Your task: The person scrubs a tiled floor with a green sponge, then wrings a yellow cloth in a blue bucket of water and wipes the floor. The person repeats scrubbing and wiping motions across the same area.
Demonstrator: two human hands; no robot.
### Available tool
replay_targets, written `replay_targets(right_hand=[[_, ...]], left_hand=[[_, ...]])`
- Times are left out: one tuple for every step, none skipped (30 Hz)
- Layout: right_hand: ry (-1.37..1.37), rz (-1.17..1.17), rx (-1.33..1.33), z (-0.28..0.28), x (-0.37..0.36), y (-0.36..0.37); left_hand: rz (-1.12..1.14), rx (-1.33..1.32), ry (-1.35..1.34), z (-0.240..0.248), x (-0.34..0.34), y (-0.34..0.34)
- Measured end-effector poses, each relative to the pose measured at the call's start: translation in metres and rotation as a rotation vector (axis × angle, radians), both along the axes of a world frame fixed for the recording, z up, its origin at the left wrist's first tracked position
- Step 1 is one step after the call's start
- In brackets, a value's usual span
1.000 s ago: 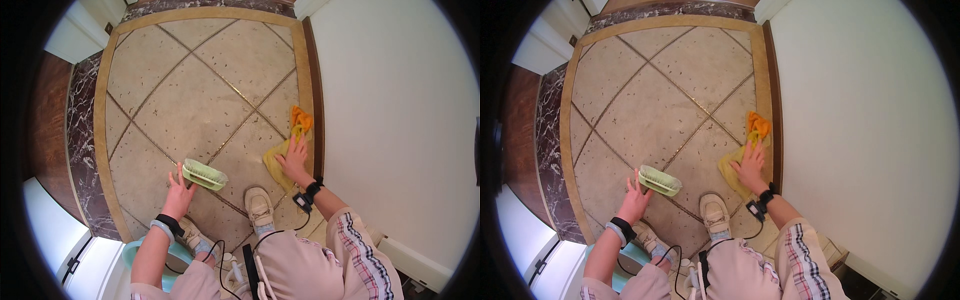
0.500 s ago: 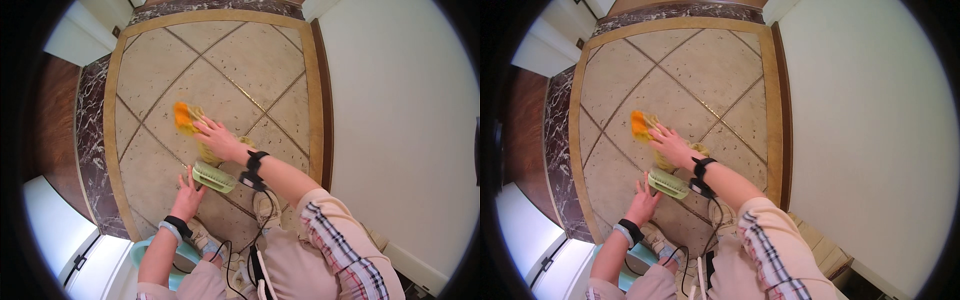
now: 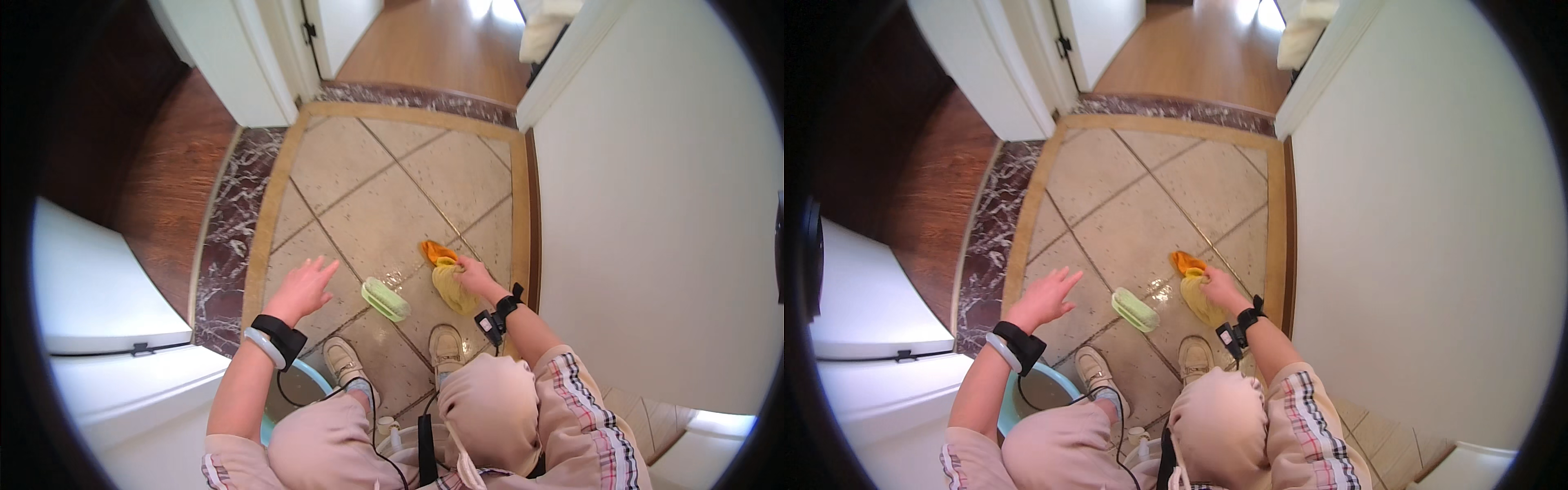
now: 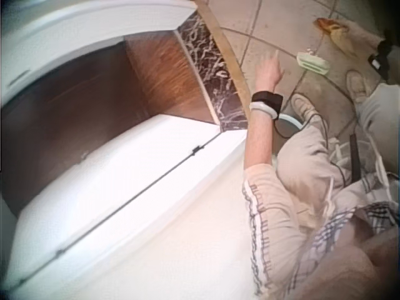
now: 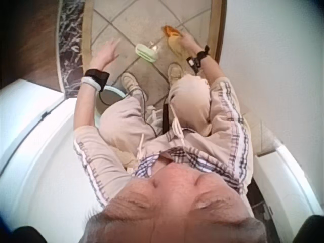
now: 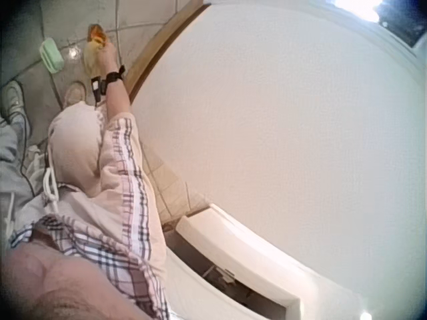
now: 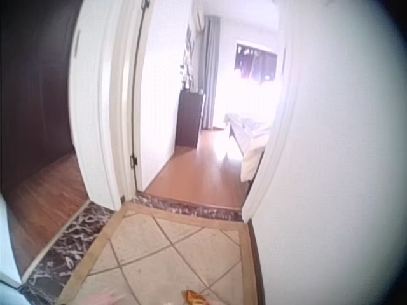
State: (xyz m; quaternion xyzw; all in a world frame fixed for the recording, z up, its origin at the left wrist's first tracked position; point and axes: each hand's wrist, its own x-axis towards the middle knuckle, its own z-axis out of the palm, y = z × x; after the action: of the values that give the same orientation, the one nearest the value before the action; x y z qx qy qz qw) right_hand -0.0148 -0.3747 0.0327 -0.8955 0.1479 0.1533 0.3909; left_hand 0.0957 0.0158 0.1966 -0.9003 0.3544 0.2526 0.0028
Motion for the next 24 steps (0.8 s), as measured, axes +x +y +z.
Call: replay_targets(right_hand=[[0.009,-0.065,0.067,0.018,0.006,-0.001],[-0.024,-0.064,0.059,0.037,0.017,0.001],[-0.072,-0.063,0.050,0.062,0.032,0.001],[-0.115,-0.055,0.045,0.091,0.045,0.006],[-0.158,-0.039,0.030,0.124,0.058,0.008],[-0.189,-0.017,0.023,0.153,0.072,0.016],[-0.277,0.005,0.007,0.180,0.080,0.022],[-0.363,0.031,-0.001,0.206,0.086,0.032],[-0.342,0.031,0.083,0.240,0.085,0.035],[-0.318,0.046,0.187,0.274,0.085,0.049],[-0.296,0.063,0.285,0.306,0.082,0.065],[-0.321,0.047,0.366,0.336,0.072,0.087],[-0.336,0.022,0.435,0.361,0.057,0.104],[-0.355,-0.001,0.501,0.378,0.042,0.118],[-0.360,0.017,0.618,0.380,0.032,0.132],[-0.362,0.036,0.724,0.380,0.018,0.139],[-0.356,0.051,0.827,0.380,0.004,0.147],[-0.350,-0.075,0.867,0.387,-0.013,0.167],[-0.339,-0.219,0.896,0.388,-0.033,0.180],[-0.278,-0.161,0.939,0.373,-0.039,0.174],[-0.221,-0.108,0.985,0.355,-0.036,0.156],[-0.170,-0.069,1.031,0.340,-0.037,0.146],[-0.077,-0.122,1.097,0.330,-0.044,0.147],[0.022,-0.172,1.163,0.323,-0.051,0.150]], left_hand=[[-0.002,-0.037,-0.003,0.019,-0.001,-0.003],[-0.006,-0.076,-0.007,0.038,-0.001,-0.006],[-0.012,-0.115,-0.027,0.064,-0.003,-0.012],[-0.004,-0.197,-0.099,0.089,-0.009,-0.014],[0.000,-0.281,-0.173,0.114,-0.015,-0.017],[0.012,-0.354,-0.239,0.132,-0.022,-0.018],[0.033,-0.423,-0.247,0.148,-0.031,-0.023],[0.059,-0.485,-0.258,0.166,-0.041,-0.028],[0.072,-0.561,-0.265,0.180,-0.053,-0.039],[0.112,-0.643,-0.275,0.190,-0.066,-0.043],[0.148,-0.733,-0.290,0.198,-0.076,-0.047],[0.213,-0.836,-0.273,0.208,-0.087,-0.048],[0.273,-0.952,-0.244,0.210,-0.096,-0.052],[0.302,-1.118,-0.217,0.210,-0.106,-0.057],[0.343,-1.270,-0.208,0.205,-0.116,-0.056],[0.385,-1.309,-0.215,0.190,-0.123,-0.061],[0.426,-1.351,-0.219,0.176,-0.129,-0.066],[0.428,-1.373,-0.205,0.168,-0.134,-0.064],[0.424,-1.397,-0.175,0.158,-0.140,-0.064],[0.408,-1.420,-0.140,0.149,-0.146,-0.065],[0.432,-1.497,0.030,0.142,-0.149,-0.069],[0.442,-1.568,0.212,0.132,-0.150,-0.074],[0.455,-1.626,0.402,0.123,-0.153,-0.076],[0.482,-1.545,0.369,0.117,-0.157,-0.078]])
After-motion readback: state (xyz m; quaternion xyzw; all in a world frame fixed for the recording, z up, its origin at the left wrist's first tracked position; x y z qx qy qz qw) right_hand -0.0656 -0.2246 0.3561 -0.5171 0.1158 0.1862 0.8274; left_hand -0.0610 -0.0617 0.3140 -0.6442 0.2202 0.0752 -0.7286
